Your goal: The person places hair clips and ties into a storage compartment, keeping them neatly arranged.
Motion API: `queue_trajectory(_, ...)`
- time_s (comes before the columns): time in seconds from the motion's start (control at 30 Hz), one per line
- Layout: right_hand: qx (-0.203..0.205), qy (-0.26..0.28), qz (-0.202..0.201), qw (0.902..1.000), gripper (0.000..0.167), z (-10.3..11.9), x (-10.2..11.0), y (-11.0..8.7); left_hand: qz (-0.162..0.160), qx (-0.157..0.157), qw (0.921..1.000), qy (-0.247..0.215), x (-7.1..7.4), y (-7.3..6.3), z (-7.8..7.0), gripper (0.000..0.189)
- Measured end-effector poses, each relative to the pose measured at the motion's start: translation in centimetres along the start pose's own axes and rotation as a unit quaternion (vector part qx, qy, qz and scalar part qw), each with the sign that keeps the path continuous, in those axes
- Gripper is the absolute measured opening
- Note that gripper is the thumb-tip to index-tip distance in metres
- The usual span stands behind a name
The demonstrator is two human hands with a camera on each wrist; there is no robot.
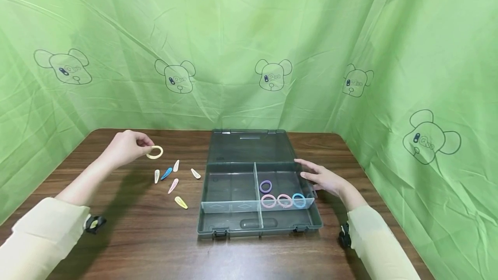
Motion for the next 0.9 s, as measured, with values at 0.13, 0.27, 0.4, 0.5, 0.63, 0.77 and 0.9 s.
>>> queue_trajectory(0.13, 0.004, -0.004, 0.001, 1.0000, 0.057, 0.0, 0.0, 0.0, 0.002, -0.002, 1.0000, -0.002, 0.1, 0.1, -1.5, 0.009)
queue_trajectory(0.27, -0.001, -0.008, -0.003, 1.0000, 0.057, 0.0, -0.1, -0.2, 0.006, -0.006, 0.9999, -0.011, 0.1, 0.5, -2.9, 0.009)
queue_trajectory(0.4, -0.005, -0.013, -0.009, 0.9999, 0.056, 0.1, 0.0, -0.3, 0.010, -0.015, 0.9997, -0.016, 0.2, 0.9, -4.6, 0.010)
queue_trajectory(0.5, -0.006, -0.012, -0.008, 0.9999, 0.056, 0.2, -0.1, -0.4, 0.015, -0.022, 0.9995, -0.018, 0.2, 1.1, -5.8, 0.011)
queue_trajectory(0.63, -0.007, -0.006, -0.007, 0.9999, 0.056, 0.2, -0.1, -0.4, 0.016, -0.035, 0.9989, -0.025, -0.1, 1.5, -7.5, 0.011)
queue_trajectory(0.77, -0.007, -0.003, -0.004, 1.0000, 0.055, 0.2, -0.1, -0.3, 0.014, -0.055, 0.9977, -0.037, -0.6, 1.7, -9.1, 0.011)
queue_trajectory(0.9, -0.003, -0.005, 0.002, 1.0000, 0.056, 0.2, -0.1, -0.2, 0.018, -0.066, 0.9964, -0.051, -0.9, 2.0, -10.7, 0.011)
Point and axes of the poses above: each hand's wrist, its own y-axis towards the middle knuckle, its own x-axis out of the back of the hand, z = x × y, the point moved 4 cm from there along y, towards the middle knuckle, and after that the axes turned 6 degrees about -y, right-handed, at the moved point
